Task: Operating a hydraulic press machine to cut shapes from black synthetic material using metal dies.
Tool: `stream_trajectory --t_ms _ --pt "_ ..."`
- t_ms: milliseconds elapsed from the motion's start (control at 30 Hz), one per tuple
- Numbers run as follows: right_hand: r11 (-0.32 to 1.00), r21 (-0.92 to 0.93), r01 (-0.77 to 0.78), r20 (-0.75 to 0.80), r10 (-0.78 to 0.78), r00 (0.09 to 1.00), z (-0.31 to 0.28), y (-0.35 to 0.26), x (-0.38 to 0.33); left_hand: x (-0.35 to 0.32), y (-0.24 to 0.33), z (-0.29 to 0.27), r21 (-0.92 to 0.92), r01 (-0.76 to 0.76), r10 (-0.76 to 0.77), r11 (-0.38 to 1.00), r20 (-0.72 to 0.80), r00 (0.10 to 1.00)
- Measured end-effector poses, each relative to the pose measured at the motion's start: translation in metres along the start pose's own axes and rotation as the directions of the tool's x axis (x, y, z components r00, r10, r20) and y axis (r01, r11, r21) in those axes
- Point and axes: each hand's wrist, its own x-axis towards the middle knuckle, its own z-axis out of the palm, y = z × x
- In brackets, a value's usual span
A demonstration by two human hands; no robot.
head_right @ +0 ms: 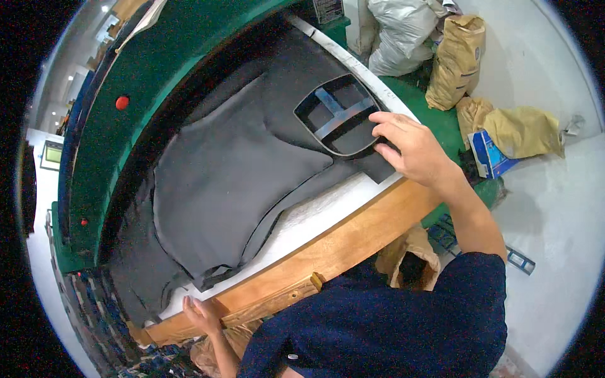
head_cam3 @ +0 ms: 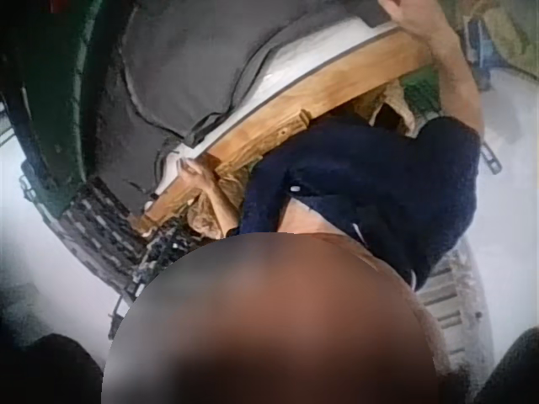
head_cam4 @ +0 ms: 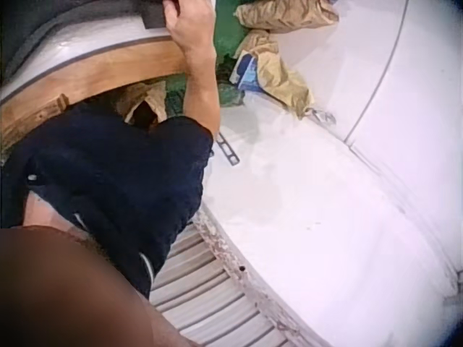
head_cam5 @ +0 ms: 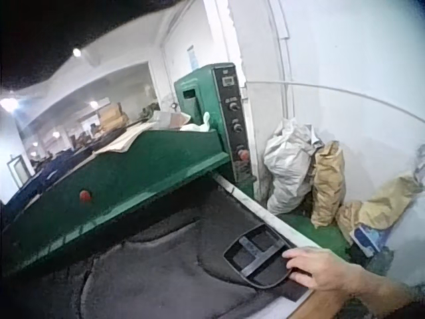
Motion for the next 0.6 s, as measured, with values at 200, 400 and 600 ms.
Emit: stream_trajectory --t_ms 200,400,600 --pt "0.995 -0.061 0.077 -0.068 -0.081 0.994 0.005 0.002 -0.006 -0.001 -0.005 -0.003 0.024 -0.019 0.019 1.000 0.000 1.000" --pt "0.997 -0.019 0.075 -0.106 -0.077 0.991 0.005 0.006 -0.011 -0.002 -0.003 0.000 0.072 -0.055 0.056 0.996 -0.009 0.998" --pt "0.998 0.034 0.056 -0.110 -0.052 0.993 0.005 0.008 -0.012 -0.005 -0.015 0.000 0.088 -0.099 0.103 0.991 -0.040 0.994"
